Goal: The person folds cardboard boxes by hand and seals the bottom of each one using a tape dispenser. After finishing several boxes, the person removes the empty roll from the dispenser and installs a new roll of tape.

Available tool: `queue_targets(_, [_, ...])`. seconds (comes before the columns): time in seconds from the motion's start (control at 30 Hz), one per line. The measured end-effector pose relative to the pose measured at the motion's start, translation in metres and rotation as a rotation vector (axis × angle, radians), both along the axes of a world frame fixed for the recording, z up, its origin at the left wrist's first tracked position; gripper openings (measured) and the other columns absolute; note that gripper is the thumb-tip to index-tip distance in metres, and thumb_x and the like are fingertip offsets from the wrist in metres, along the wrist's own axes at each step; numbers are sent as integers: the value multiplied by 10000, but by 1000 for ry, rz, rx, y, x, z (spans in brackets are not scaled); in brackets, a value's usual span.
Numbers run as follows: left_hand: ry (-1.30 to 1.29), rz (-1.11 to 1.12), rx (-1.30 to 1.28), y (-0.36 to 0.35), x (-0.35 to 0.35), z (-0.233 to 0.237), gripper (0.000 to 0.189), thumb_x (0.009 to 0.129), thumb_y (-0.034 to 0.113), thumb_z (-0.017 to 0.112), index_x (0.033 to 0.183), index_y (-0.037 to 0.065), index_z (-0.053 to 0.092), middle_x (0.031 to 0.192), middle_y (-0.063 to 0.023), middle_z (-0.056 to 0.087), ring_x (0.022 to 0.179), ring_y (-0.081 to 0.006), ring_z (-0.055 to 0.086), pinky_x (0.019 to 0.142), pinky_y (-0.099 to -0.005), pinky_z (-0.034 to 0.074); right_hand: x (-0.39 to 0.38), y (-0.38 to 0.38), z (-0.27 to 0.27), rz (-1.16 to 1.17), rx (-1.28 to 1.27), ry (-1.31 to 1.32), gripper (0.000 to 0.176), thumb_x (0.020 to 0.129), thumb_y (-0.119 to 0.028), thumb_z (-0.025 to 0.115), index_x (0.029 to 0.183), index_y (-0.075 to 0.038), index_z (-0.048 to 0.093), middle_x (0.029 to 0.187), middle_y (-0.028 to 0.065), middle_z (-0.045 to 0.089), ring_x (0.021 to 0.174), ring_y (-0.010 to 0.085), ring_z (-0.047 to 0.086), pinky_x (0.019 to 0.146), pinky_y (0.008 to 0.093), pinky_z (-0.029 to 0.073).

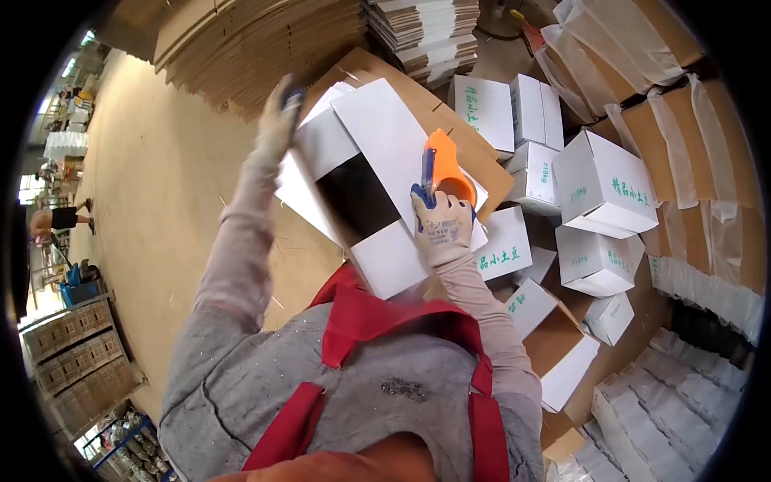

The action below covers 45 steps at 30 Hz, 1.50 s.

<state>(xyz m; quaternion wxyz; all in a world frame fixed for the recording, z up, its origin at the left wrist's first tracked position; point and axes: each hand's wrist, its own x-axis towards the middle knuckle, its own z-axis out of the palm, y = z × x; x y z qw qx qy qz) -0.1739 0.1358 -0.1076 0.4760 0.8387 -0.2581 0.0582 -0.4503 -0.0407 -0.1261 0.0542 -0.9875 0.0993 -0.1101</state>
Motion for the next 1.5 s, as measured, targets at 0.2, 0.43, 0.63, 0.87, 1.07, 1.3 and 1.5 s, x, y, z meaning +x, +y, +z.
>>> queue_targets(0.2, [82,-12,719,-78,-4,-16,501,888,483,422,1209,115,539,1158,-121,584,1084,-271,545,901,-376,426,4,-12,38,62,433,-246,318,679,-91,620,988,-154,664,853,110,599,765,292,578,711,405,441])
queue_targets(0.43, [147,-188,811,-68,52,-18,435,870,478,469,1032,113,643,1075,-99,618,978,-283,590,840,-371,450,18,14,-11,233,1205,-53,308,656,-1,581,947,-52,666,985,165,600,903,315,588,799,348,470])
queue_targets(0.63, [947,-595,-113,-10,12,-8,457,905,455,485,988,37,651,624,-36,569,540,-123,540,508,-258,444,4,1,-7,279,1484,-50,293,672,6,527,948,-36,616,1057,192,596,903,257,603,763,339,494])
queue_targets(0.87, [846,-911,334,-13,-17,32,348,843,309,627,1011,4,638,698,-21,577,539,-82,535,475,-220,452,3,-1,0,372,1262,4,314,611,-18,563,917,-57,622,1085,219,576,961,357,561,827,410,449])
queue_targets(1.07, [1460,-656,-295,-8,-44,-19,307,868,213,562,1019,-52,595,715,-41,589,523,-85,516,452,-214,427,3,-2,-6,384,1423,-55,275,613,-42,580,882,-42,639,1082,206,578,968,340,563,828,380,447])
queue_targets(1.3, [235,-627,364,-20,4,7,209,730,149,639,892,18,648,866,-111,605,785,-275,607,712,-367,488,24,9,15,-37,1474,14,327,679,-78,566,989,1,633,957,187,618,867,285,604,815,335,457])
queue_targets(1.5, [236,-471,873,-27,80,-63,201,823,208,568,953,86,661,1025,-121,629,885,-271,626,765,-380,481,48,15,34,44,1439,-23,363,722,-68,536,1052,60,615,1015,138,649,905,190,606,823,292,470])
